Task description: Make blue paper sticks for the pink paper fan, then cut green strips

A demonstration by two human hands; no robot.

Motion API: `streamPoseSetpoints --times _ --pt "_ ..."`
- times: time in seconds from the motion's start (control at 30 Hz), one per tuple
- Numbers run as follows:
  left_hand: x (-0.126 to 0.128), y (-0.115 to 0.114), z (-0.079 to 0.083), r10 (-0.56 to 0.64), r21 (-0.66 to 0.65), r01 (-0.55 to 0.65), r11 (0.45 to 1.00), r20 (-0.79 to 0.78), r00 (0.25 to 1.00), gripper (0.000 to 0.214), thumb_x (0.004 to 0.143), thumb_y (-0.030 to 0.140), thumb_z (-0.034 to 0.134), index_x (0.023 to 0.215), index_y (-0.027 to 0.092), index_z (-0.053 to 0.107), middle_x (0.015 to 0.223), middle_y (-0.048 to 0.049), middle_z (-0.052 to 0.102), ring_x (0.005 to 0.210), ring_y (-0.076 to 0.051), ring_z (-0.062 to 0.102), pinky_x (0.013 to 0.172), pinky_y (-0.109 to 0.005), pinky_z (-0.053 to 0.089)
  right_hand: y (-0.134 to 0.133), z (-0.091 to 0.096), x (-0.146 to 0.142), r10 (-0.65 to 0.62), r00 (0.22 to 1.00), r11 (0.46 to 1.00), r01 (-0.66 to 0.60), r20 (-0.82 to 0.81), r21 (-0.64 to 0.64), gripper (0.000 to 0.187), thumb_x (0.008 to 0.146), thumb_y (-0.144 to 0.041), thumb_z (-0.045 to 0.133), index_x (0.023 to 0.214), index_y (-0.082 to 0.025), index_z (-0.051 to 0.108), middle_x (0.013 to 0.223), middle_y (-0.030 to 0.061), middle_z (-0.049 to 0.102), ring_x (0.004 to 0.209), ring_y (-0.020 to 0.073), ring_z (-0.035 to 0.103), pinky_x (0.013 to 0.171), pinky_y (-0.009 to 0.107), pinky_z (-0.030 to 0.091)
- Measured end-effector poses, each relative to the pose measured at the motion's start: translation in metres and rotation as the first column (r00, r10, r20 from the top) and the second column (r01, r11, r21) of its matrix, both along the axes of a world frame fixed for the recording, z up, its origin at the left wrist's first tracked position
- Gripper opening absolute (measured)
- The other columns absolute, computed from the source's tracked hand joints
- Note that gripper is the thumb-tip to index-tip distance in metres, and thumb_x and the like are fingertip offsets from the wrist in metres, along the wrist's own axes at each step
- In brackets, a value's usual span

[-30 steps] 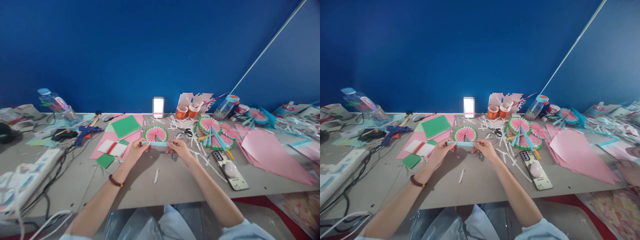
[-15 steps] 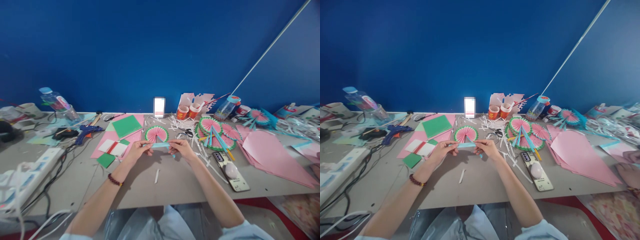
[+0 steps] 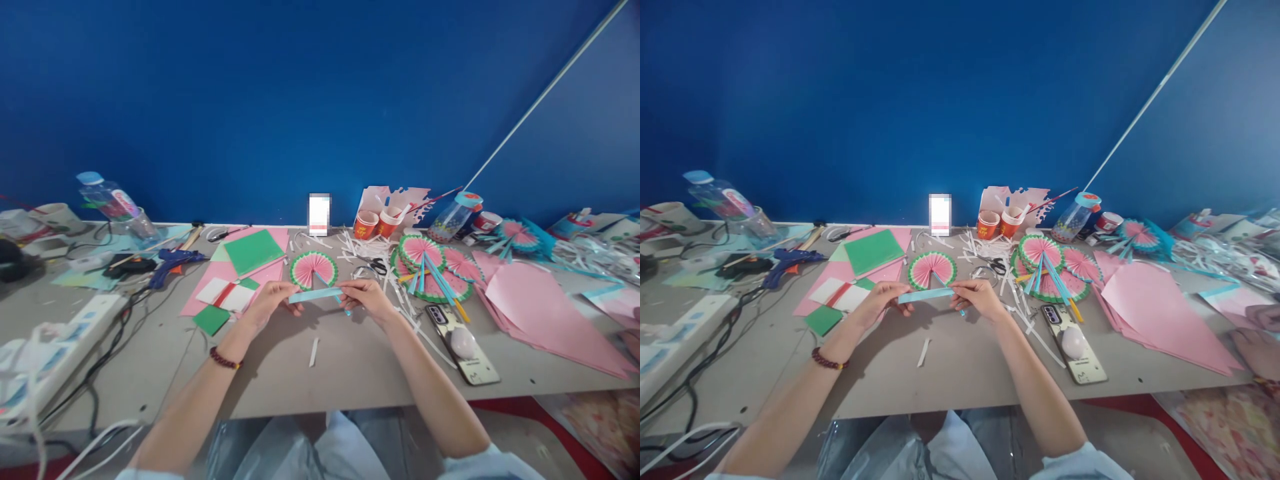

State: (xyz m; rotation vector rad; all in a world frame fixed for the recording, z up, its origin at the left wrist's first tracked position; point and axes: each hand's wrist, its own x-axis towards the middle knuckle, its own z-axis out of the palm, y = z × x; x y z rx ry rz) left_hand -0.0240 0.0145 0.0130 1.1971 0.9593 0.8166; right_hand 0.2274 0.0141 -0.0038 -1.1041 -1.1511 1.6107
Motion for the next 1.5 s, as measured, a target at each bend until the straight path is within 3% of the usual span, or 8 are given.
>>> streamPoseSetpoints --times 0.1,0.2,0.33,0.5,0.8,1.1,1.27,1.5 --pt "-0.003 0.000 0.003 -0.085 -0.035 0.086 0.996 0.010 0.996 0.046 0.077 0.051 0.056 0.091 0.009 0.071 0.072 -0.0135 0.072 0.061 -0.023 0.068 0.062 -0.032 0.054 -0.002 -0.002 0.001 0.055 0.998 0.998 -0.055 0.014 -0.038 0.032 0.063 -0.035 0.076 0.088 -0.014 0.072 0.064 0.0041 0.069 0.055 0.0151 0.067 0.051 0.022 0.054" --pt "0.002 -0.005 0.006 -0.241 -0.070 0.238 0.969 -0.046 0.969 0.040 0.071 0.046 0.066 0.094 0.013 0.071 0.084 -0.0140 0.072 0.071 -0.024 0.069 0.066 -0.031 0.053 -0.005 -0.006 -0.005 0.135 0.991 0.989 -0.133 0.025 -0.071 0.033 0.064 -0.035 0.075 0.087 -0.012 0.072 0.065 0.0057 0.070 0.056 0.0160 0.068 0.050 0.021 0.054" --pt "0.010 -0.013 0.001 -0.396 -0.096 0.385 0.918 -0.163 0.903 0.037 0.072 0.048 0.066 0.088 0.014 0.071 0.080 -0.0120 0.072 0.063 -0.019 0.067 0.059 -0.026 0.052 -0.010 -0.008 -0.013 0.214 0.975 0.974 -0.209 0.060 -0.085 0.034 0.065 -0.037 0.074 0.089 -0.012 0.073 0.067 0.0059 0.070 0.059 0.0164 0.068 0.050 0.021 0.054" --pt "0.012 -0.013 -0.007 -0.415 -0.112 0.401 0.909 -0.170 0.894 0.040 0.074 0.051 0.061 0.076 0.012 0.068 0.073 -0.0121 0.070 0.056 -0.016 0.065 0.055 -0.024 0.050 -0.012 -0.007 -0.014 0.209 0.975 0.976 -0.203 0.077 -0.079 0.033 0.066 -0.037 0.073 0.089 -0.013 0.073 0.068 0.0058 0.070 0.060 0.0159 0.069 0.050 0.020 0.053" --pt "0.010 -0.016 0.004 -0.542 -0.231 0.500 0.835 -0.188 0.819 0.031 0.078 0.045 0.057 0.089 0.016 0.063 0.060 -0.0041 0.066 0.047 -0.014 0.059 0.049 -0.022 0.043 -0.016 -0.002 -0.019 0.252 0.965 0.963 -0.243 0.075 -0.114 0.035 0.063 -0.036 0.075 0.090 -0.013 0.073 0.065 0.0049 0.069 0.059 0.0163 0.068 0.051 0.022 0.054" --pt "0.014 -0.017 -0.007 -0.521 -0.099 0.517 0.850 -0.300 0.799 0.038 0.084 0.051 0.044 0.085 0.015 0.056 0.056 0.0006 0.059 0.041 -0.009 0.050 0.043 -0.019 0.038 -0.018 -0.001 -0.026 0.254 0.962 0.963 -0.241 0.100 -0.123 0.039 0.062 -0.040 0.075 0.089 -0.011 0.073 0.066 0.0061 0.069 0.057 0.0148 0.067 0.054 0.023 0.054" --pt "0.014 -0.018 -0.001 -0.555 -0.229 0.518 0.824 -0.144 0.819 0.037 0.083 0.051 0.048 0.092 0.016 0.056 0.072 -0.0021 0.062 0.046 -0.009 0.054 0.045 -0.020 0.042 -0.019 -0.001 -0.025 0.303 0.950 0.949 -0.293 0.078 -0.113 0.041 0.062 -0.041 0.075 0.091 -0.011 0.072 0.067 0.0070 0.070 0.059 0.0160 0.067 0.055 0.025 0.054" --pt "0.019 -0.021 -0.004 -0.567 -0.264 0.553 0.790 0.025 0.823 0.040 0.081 0.054 0.050 0.083 0.015 0.058 0.053 0.0048 0.045 0.036 -0.006 0.034 0.035 -0.019 0.033 -0.021 -0.001 -0.029 0.365 0.930 0.929 -0.361 0.037 -0.080 0.040 0.065 -0.041 0.074 0.090 -0.010 0.072 0.069 0.0081 0.071 0.058 0.0135 0.066 0.058 0.024 0.054"
